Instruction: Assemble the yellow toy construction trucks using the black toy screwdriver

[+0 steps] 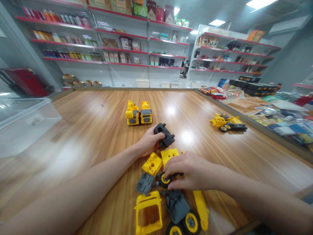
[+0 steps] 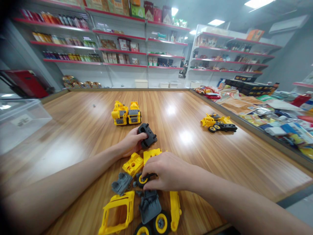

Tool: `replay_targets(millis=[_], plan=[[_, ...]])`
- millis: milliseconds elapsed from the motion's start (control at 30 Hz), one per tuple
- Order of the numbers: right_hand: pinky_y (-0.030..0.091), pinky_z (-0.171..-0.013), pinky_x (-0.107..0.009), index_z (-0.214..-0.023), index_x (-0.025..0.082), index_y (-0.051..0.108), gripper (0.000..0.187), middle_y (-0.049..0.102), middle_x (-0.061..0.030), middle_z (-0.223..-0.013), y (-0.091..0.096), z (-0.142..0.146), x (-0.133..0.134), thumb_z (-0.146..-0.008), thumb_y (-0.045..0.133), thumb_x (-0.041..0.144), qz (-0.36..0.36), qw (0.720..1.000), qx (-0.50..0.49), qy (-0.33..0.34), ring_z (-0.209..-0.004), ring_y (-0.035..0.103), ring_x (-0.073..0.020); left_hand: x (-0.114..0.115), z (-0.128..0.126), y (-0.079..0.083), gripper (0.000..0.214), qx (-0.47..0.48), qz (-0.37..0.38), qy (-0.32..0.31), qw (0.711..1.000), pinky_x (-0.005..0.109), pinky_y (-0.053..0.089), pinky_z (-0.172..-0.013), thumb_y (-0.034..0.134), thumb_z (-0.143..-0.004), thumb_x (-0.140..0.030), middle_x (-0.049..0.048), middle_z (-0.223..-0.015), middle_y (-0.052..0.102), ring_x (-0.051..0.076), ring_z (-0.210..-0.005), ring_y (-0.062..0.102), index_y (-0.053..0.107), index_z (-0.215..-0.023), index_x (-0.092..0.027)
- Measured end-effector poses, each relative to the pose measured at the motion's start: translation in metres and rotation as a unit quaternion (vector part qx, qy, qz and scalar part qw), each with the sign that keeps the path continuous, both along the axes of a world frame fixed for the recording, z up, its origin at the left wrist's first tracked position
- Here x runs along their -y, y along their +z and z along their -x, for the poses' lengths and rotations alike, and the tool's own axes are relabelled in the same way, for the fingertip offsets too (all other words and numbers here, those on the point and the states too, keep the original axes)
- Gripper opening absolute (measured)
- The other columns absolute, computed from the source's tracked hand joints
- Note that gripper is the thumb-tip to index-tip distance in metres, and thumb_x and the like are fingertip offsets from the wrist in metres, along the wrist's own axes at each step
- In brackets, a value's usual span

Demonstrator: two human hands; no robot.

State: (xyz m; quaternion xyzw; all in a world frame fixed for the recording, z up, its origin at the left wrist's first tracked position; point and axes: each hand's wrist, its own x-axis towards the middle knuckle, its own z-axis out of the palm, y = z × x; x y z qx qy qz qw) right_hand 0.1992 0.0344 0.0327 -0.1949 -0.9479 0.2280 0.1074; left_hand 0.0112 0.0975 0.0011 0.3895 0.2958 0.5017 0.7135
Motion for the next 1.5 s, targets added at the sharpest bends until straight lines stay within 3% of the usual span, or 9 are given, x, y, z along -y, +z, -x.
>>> replay_targets(millis=[233, 300, 400, 467, 567, 800, 1067, 1333, 1500], plan=[[0.052, -0.081, -0.026, -0.097, 0.016, 0.070, 0.018, 0.072, -0.0067, -0.098, 0.006, 0.003, -0.005, -0.083, 0.069, 0.028, 0.001, 0.991, -0.135, -0.011, -0.090, 0.067, -0.0165, 0.001, 0.003, 0.001, 0.028, 0.022, 0.000, -0.011, 1.000, 0.034, 0.057, -0.070, 0.071, -0.065, -0.008, 0.0012, -0.076, 0.066, 0.019, -0.072, 0.069, 0.053, -0.084, -0.016], [0.052, -0.083, -0.027, -0.098, 0.017, 0.070, 0.018, 0.071, -0.0064, -0.101, 0.009, 0.002, -0.008, -0.082, 0.070, 0.026, -0.017, 0.976, -0.202, -0.075, -0.092, 0.066, -0.0163, 0.000, 0.004, 0.001, 0.026, 0.027, -0.005, -0.014, 1.000, 0.030, 0.056, -0.069, 0.070, -0.064, -0.007, 0.0016, -0.076, 0.067, 0.017, -0.069, 0.068, 0.054, -0.083, -0.015], [0.051, -0.084, -0.028, -0.100, 0.020, 0.069, 0.018, 0.071, -0.0043, -0.101, 0.011, -0.001, -0.014, -0.084, 0.069, 0.028, -0.041, 0.936, -0.263, -0.229, -0.091, 0.066, -0.0162, 0.000, 0.005, 0.000, 0.025, 0.023, -0.002, -0.020, 1.000, 0.027, 0.055, -0.064, 0.070, -0.063, -0.006, 0.0004, -0.073, 0.066, 0.014, -0.063, 0.066, 0.055, -0.082, -0.015], [0.052, -0.075, -0.028, -0.103, 0.022, 0.070, 0.020, 0.072, -0.0030, -0.099, 0.011, -0.004, -0.018, -0.086, 0.067, 0.033, -0.044, 0.912, -0.260, -0.313, -0.082, 0.066, -0.0157, 0.000, 0.006, 0.000, 0.025, 0.018, -0.004, -0.029, 0.999, 0.029, 0.056, -0.066, 0.070, -0.064, -0.007, 0.0009, -0.074, 0.066, 0.015, -0.065, 0.066, 0.056, -0.083, -0.015], [0.049, -0.060, -0.027, -0.104, 0.023, 0.071, 0.023, 0.073, -0.0024, -0.093, 0.009, -0.006, -0.022, -0.087, 0.064, 0.038, -0.021, 0.902, -0.227, -0.366, -0.066, 0.064, -0.0144, 0.000, 0.006, 0.000, 0.024, 0.010, -0.014, -0.042, 0.999, 0.032, 0.057, -0.070, 0.070, -0.065, -0.009, 0.0026, -0.079, 0.068, 0.017, -0.070, 0.068, 0.056, -0.084, -0.015], [0.048, -0.060, -0.027, -0.104, 0.021, 0.071, 0.026, 0.074, -0.0038, -0.090, 0.007, -0.003, -0.023, -0.089, 0.060, 0.039, 0.023, 0.902, -0.218, -0.373, -0.068, 0.066, -0.0160, -0.001, 0.007, -0.002, 0.023, 0.002, -0.027, -0.040, 0.999, 0.036, 0.058, -0.069, 0.071, -0.066, -0.011, 0.0038, -0.080, 0.069, 0.018, -0.070, 0.067, 0.057, -0.084, -0.014], [0.046, -0.054, -0.026, -0.104, 0.022, 0.069, 0.027, 0.073, -0.0025, -0.086, 0.004, -0.002, -0.024, -0.084, 0.066, 0.039, 0.029, 0.905, -0.203, -0.373, -0.060, 0.062, -0.0142, -0.001, 0.004, -0.002, 0.024, -0.004, -0.024, -0.022, 0.999, 0.031, 0.056, -0.072, 0.070, -0.064, -0.009, 0.0020, -0.078, 0.068, 0.016, -0.071, 0.067, 0.058, -0.084, -0.014], [0.052, -0.078, -0.031, -0.110, 0.022, 0.066, 0.032, 0.071, -0.0049, -0.107, 0.001, 0.000, -0.025, -0.080, 0.071, 0.032, 0.038, 0.905, -0.239, -0.350, -0.091, 0.067, -0.0195, -0.001, 0.007, -0.001, 0.031, 0.022, -0.018, -0.040, 0.999, 0.036, 0.057, -0.069, 0.070, -0.060, -0.007, 0.0023, -0.080, 0.068, 0.020, -0.072, 0.068, 0.057, -0.087, -0.015], [0.048, -0.063, -0.026, -0.108, 0.020, 0.063, 0.032, 0.068, -0.0023, -0.087, 0.004, 0.001, -0.024, -0.084, 0.067, 0.040, 0.068, 0.898, -0.244, -0.359, -0.071, 0.063, -0.0145, 0.000, 0.008, 0.003, 0.038, 0.027, -0.009, -0.023, 0.999, 0.035, 0.057, -0.063, 0.067, -0.059, -0.007, 0.0027, -0.078, 0.067, 0.019, -0.067, 0.066, 0.059, -0.096, -0.015]])
